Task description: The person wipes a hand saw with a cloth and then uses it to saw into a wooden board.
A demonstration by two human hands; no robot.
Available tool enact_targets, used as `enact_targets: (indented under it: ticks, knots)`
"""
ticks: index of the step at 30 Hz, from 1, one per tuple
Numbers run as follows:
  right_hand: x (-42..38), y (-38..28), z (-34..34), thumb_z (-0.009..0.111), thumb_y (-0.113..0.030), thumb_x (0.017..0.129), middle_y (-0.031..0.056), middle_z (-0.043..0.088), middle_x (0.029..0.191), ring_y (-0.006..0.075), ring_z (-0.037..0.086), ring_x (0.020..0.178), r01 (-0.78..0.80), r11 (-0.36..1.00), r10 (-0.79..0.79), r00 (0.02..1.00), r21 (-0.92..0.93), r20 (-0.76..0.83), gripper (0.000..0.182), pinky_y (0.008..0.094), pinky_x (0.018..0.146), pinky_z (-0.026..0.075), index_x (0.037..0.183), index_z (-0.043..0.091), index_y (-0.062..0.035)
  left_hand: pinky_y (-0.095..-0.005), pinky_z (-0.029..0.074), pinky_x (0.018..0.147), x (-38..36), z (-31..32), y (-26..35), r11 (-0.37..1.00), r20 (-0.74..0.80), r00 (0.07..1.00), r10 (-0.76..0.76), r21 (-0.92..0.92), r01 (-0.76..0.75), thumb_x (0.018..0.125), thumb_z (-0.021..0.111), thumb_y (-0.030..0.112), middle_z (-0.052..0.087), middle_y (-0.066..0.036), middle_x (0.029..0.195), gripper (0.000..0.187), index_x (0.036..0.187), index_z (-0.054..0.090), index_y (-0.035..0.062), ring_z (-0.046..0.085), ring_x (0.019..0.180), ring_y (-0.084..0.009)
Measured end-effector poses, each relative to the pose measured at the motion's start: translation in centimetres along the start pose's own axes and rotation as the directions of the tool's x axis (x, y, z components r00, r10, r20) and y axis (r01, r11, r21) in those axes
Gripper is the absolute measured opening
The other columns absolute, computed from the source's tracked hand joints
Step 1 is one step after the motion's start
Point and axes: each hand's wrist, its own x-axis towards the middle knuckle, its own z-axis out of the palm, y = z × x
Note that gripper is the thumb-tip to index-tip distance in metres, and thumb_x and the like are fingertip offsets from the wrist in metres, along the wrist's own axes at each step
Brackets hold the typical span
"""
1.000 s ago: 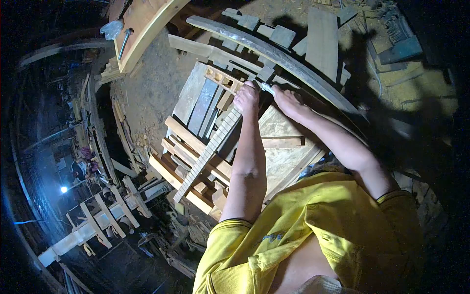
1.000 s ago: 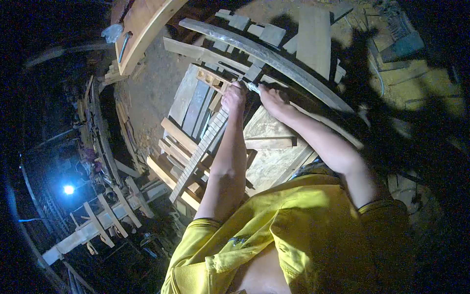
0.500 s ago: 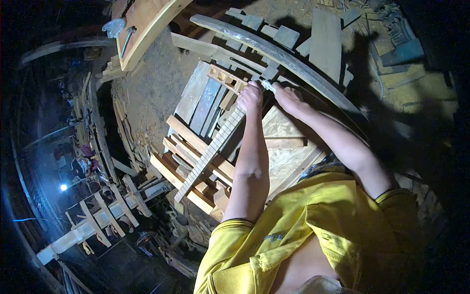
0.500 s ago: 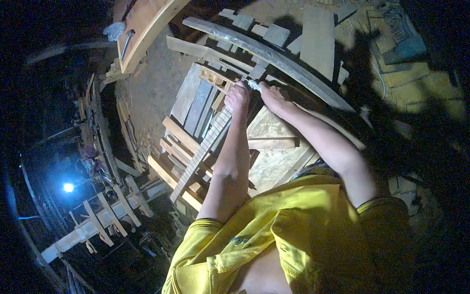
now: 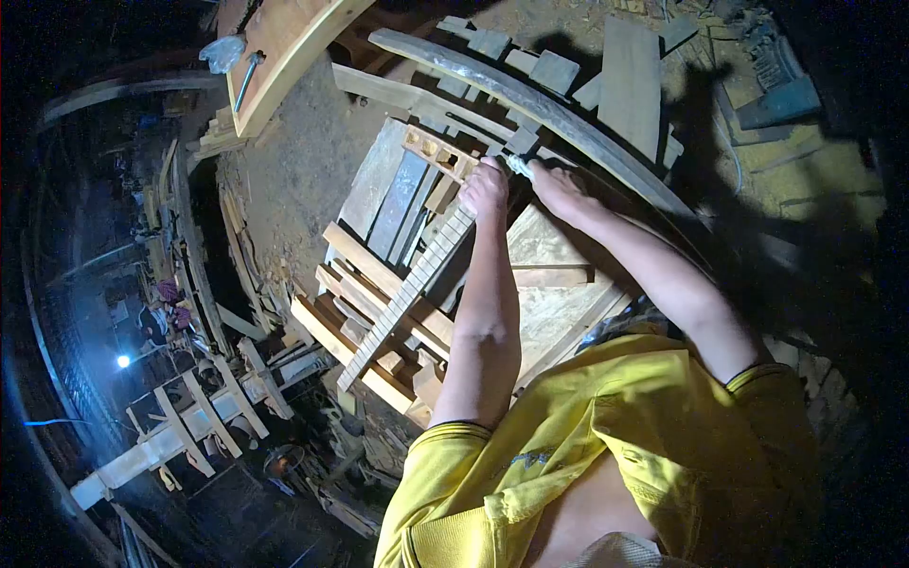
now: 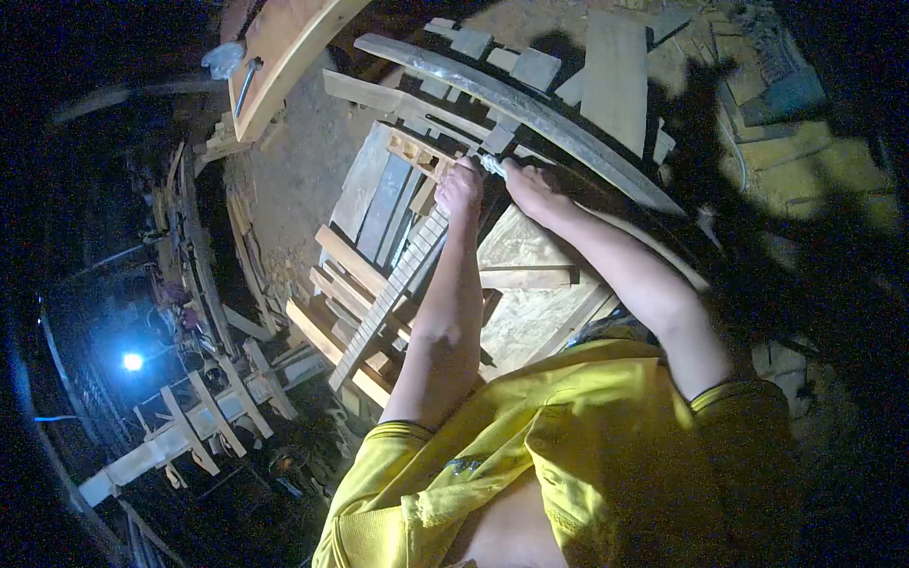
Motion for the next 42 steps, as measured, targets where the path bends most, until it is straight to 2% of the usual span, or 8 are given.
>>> enact_targets:
  ticks: [2, 3, 4, 7, 11, 18, 24, 42]
  knots:
    - [-0.7, 2.0, -0.3, 0.024, -0.056, 0.084, 0.0236, 0.003, 0.139, 0.0294, 0.005, 0.131, -0.045, 0.999, 0.044, 0.998, -0.001, -0.036, 0.078, 0.0338, 0.106, 0.002, 0.133, 0.009, 0.0027, -0.0401, 0.045, 0.071, 0.1, 0.6, -0.3, 0.998, -0.015, 0.998, 0.059, 0.030, -0.059, 0.081, 0.034, 0.033, 0.062, -0.017, 0.087, 0.038, 0.084, 0.064, 0.0091, 0.061, 0.083, -0.0300]
    - [-2.2, 3.1, -0.2, 0.020, -0.058, 0.082, 0.0271, 0.037, 0.122, 0.0354, 0.030, 0.120, -0.072, 0.997, 0.068, 0.984, -0.018, -0.162, 0.072, 0.0457, 0.099, 0.019, 0.120, 0.037, 0.0013, -0.0403, 0.045, 0.070, 0.2, 0.9, -0.5, 0.991, -0.034, 0.993, 0.115, 0.065, -0.113, 0.081, 0.035, 0.033, 0.062, -0.017, 0.085, 0.037, 0.082, 0.063, 0.0090, 0.061, 0.081, -0.0299]
    - [-4.3, 3.0, -1.8, 0.024, -0.052, 0.085, 0.0275, 0.043, 0.115, 0.0371, 0.035, 0.115, -0.154, 0.982, 0.150, 0.987, -0.105, -0.051, 0.060, 0.0478, 0.095, 0.025, 0.119, 0.038, -0.0049, -0.0405, 0.046, 0.067, -0.3, 0.1, 0.0, 0.994, -0.058, 0.994, 0.092, 0.059, -0.089, 0.080, 0.037, 0.031, 0.063, -0.016, 0.083, 0.034, 0.079, 0.063, 0.0088, 0.061, 0.080, -0.0298]
    - [-5.1, 8.1, -1.8, 0.027, -0.043, 0.088, 0.0268, 0.048, 0.104, 0.0391, 0.043, 0.105, 0.079, 0.877, -0.129, 0.989, -0.473, -0.074, 0.044, 0.0491, 0.087, 0.032, 0.117, 0.037, -0.0117, -0.0406, 0.046, 0.068, 0.3, 0.7, -0.4, 0.994, -0.052, 0.995, 0.091, 0.070, -0.087, 0.080, 0.036, 0.031, 0.062, -0.017, 0.084, 0.035, 0.079, 0.063, 0.0089, 0.061, 0.080, -0.0298]
    - [0.9, 5.5, -0.5, 0.028, -0.033, 0.090, 0.0227, 0.055, 0.094, 0.0356, 0.053, 0.090, 0.065, 0.931, -0.140, 0.973, -0.360, -0.185, 0.038, 0.0468, 0.076, 0.040, 0.118, 0.038, -0.0102, -0.0389, 0.048, 0.068, -1.2, -1.6, 0.7, 0.993, -0.056, 0.992, 0.112, 0.051, -0.109, 0.086, 0.029, 0.027, 0.063, -0.016, 0.081, 0.041, 0.078, 0.063, 0.0058, 0.062, 0.076, -0.0285]
    - [2.1, 6.2, -1.4, 0.041, -0.021, 0.086, 0.0249, 0.056, 0.075, 0.0437, 0.055, 0.070, 0.468, 0.780, -0.594, 0.763, -0.416, -0.255, 0.024, 0.0518, 0.058, 0.042, 0.108, 0.038, -0.0103, -0.0392, 0.048, 0.070, -0.5, -0.1, 0.1, 0.995, -0.072, 0.994, 0.084, 0.061, -0.080, 0.085, 0.025, 0.027, 0.063, -0.017, 0.079, 0.046, 0.075, 0.064, 0.0044, 0.062, 0.075, -0.0303]
    - [-2.0, 9.7, -2.0, 0.042, -0.022, 0.086, 0.0256, 0.057, 0.073, 0.0420, 0.056, 0.070, 0.231, 0.836, -0.403, 0.874, -0.498, -0.270, 0.026, 0.0514, 0.056, 0.042, 0.110, 0.038, -0.0116, -0.0389, 0.048, 0.070, -0.4, 0.1, 0.2, 0.998, -0.070, 0.997, 0.046, 0.036, -0.044, 0.085, 0.026, 0.027, 0.063, -0.016, 0.076, 0.046, 0.072, 0.064, 0.0052, 0.063, 0.075, -0.0286]
    - [-4.0, 10.3, -1.1, 0.040, -0.021, 0.087, 0.0248, 0.055, 0.068, 0.0449, 0.053, 0.068, 0.208, 0.803, -0.426, 0.857, -0.559, -0.292, 0.018, 0.0537, 0.059, 0.040, 0.100, 0.039, -0.0087, -0.0415, 0.047, 0.069, 0.4, 1.5, -0.8, 0.979, -0.096, 0.981, 0.172, 0.128, -0.159, 0.084, 0.030, 0.025, 0.063, -0.018, 0.082, 0.037, 0.084, 0.060, 0.0044, 0.062, 0.078, -0.0292]
